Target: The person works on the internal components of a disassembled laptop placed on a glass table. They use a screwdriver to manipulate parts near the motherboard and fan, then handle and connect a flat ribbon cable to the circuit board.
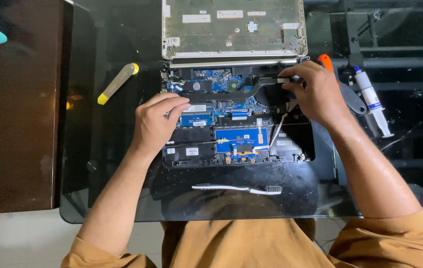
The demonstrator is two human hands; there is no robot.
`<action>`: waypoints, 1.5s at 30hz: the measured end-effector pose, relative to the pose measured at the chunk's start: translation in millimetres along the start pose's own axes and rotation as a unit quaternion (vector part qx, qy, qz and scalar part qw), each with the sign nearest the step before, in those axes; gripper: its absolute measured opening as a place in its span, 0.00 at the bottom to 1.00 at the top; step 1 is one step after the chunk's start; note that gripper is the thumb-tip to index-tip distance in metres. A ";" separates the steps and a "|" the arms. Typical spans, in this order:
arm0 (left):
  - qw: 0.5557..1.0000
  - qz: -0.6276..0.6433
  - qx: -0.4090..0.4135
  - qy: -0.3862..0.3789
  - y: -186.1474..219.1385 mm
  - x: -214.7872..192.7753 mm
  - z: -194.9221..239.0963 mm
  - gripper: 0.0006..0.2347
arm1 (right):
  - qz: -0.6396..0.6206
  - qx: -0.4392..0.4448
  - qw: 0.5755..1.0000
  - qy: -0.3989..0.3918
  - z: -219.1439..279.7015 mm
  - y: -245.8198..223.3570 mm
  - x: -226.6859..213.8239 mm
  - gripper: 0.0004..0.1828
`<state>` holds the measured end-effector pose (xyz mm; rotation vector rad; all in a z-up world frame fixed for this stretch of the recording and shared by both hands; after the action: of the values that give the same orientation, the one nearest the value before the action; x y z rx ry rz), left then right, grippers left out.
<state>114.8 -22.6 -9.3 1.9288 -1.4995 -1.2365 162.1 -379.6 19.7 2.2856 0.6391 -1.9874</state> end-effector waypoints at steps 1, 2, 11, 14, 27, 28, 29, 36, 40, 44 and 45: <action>1.000 0.007 -0.008 -0.009 -2.5 1.0 0.6 0.04 | -0.006 0.002 1.000 0.010 -0.4 1.5 -0.8 0.13; 1.000 0.008 -0.008 -0.009 -1.9 2.1 -0.2 0.04 | -0.006 0.003 1.000 0.010 -0.9 4.7 1.6 0.13; 0.999 0.007 -0.018 -0.027 -1.0 5.4 -6.3 0.05 | 0.053 0.014 0.998 0.024 -3.5 12.9 11.1 0.13; 0.999 0.003 -0.018 -0.027 -1.1 5.1 -8.3 0.06 | 0.064 0.024 0.997 0.018 -4.8 3.9 5.3 0.16; 0.999 0.011 -0.039 -0.010 -4.7 6.1 -6.7 0.06 | 0.093 0.040 0.995 -0.001 -10.2 14.7 19.6 0.11; 0.999 0.014 -0.038 -0.007 -4.6 6.2 -7.2 0.06 | 0.087 0.036 0.996 0.001 -11.4 16.2 19.8 0.11; 0.999 0.014 -0.038 -0.006 -4.8 7.8 -6.5 0.06 | 0.087 0.036 0.996 0.000 -9.6 17.1 19.1 0.11; 0.999 0.010 -0.027 -0.021 -5.8 16.3 -5.0 0.05 | 0.089 0.042 0.995 0.010 -5.4 19.5 15.4 0.11; 0.999 0.005 -0.034 -0.015 -3.8 15.3 -5.3 0.05 | 0.090 0.039 0.995 0.017 -6.9 16.8 15.2 0.12; 0.999 -0.004 -0.035 -0.014 -3.6 14.1 -5.6 0.05 | 0.089 0.037 0.995 0.020 -8.6 15.9 17.8 0.12; 1.000 -0.008 -0.026 -0.012 -4.1 13.3 -5.1 0.05 | 0.092 0.035 0.995 0.020 -9.3 15.3 18.0 0.11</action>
<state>121.7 -34.4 -15.0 1.9030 -1.4526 -1.2966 177.5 -385.9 0.6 2.3321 0.3526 -1.9141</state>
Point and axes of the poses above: each hand's wrist, its own z-axis away from the middle knuckle, its own x-axis out of the palm, y = z × x, the point moved 3 cm from there along -z, towards the middle knuckle, and after that the axes turned 15 degrees about z, right-handed, at the moved point
